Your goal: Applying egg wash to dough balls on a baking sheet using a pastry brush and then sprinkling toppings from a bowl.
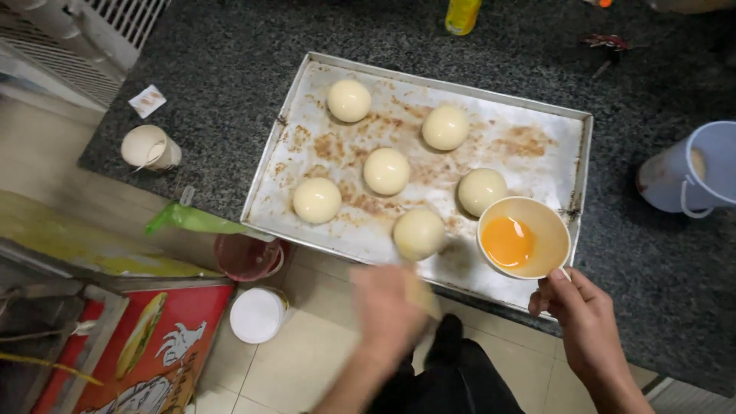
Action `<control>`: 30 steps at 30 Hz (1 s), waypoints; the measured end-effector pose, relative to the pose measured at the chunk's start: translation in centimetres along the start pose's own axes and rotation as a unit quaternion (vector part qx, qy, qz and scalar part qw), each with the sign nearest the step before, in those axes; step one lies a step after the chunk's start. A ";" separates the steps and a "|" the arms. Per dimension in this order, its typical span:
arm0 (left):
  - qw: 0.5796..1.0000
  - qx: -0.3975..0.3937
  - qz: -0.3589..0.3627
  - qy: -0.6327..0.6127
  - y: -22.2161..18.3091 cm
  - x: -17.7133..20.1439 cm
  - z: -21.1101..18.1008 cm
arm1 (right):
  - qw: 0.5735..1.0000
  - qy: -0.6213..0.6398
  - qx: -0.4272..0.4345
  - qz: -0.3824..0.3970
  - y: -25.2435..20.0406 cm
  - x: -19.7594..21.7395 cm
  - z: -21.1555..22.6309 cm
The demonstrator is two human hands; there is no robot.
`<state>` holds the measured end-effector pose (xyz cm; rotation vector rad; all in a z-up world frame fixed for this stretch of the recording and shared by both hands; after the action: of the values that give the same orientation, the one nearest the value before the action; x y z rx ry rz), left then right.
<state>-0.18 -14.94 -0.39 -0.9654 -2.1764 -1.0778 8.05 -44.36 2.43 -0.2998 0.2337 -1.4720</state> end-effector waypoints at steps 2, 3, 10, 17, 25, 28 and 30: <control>0.948 -0.310 0.059 -0.032 -1.5 1.6 -5.6 | 1.000 -0.019 0.004 0.011 0.0 -0.1 -0.1; 0.948 -0.311 0.057 -0.030 -1.4 0.4 -3.6 | 1.000 -0.018 0.005 0.012 0.2 0.0 -0.2; 0.996 -0.081 -0.017 -0.024 0.1 -0.7 -1.9 | 1.000 0.002 0.001 0.031 0.4 2.3 -0.5; 0.995 -0.065 -0.076 0.011 5.4 0.5 -1.3 | 0.998 -0.007 0.030 0.061 0.8 6.3 -1.5; 0.924 -0.295 0.222 0.103 0.5 -3.0 -3.5 | 0.998 -0.012 -0.005 0.054 1.5 8.4 -1.5; 0.963 -0.211 0.160 0.054 5.5 -0.9 -4.8 | 0.998 -0.030 0.001 0.052 1.7 9.0 -1.6; 0.979 -0.188 0.069 0.036 7.3 -1.3 -5.2 | 0.998 -0.028 0.012 0.057 1.8 9.1 -2.0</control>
<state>7.02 -16.58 4.78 -1.1995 -1.8522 -1.4632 9.90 -53.45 0.19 -0.3035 0.1862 -1.3519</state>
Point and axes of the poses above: each hand's wrist, its own y-axis towards the middle knuckle, its own x-axis out of the back of the hand, z = x × y, the point moved 1 cm from there along y, towards the middle knuckle, and after that the axes turned 2 degrees about -y, right-handed, at the moved point
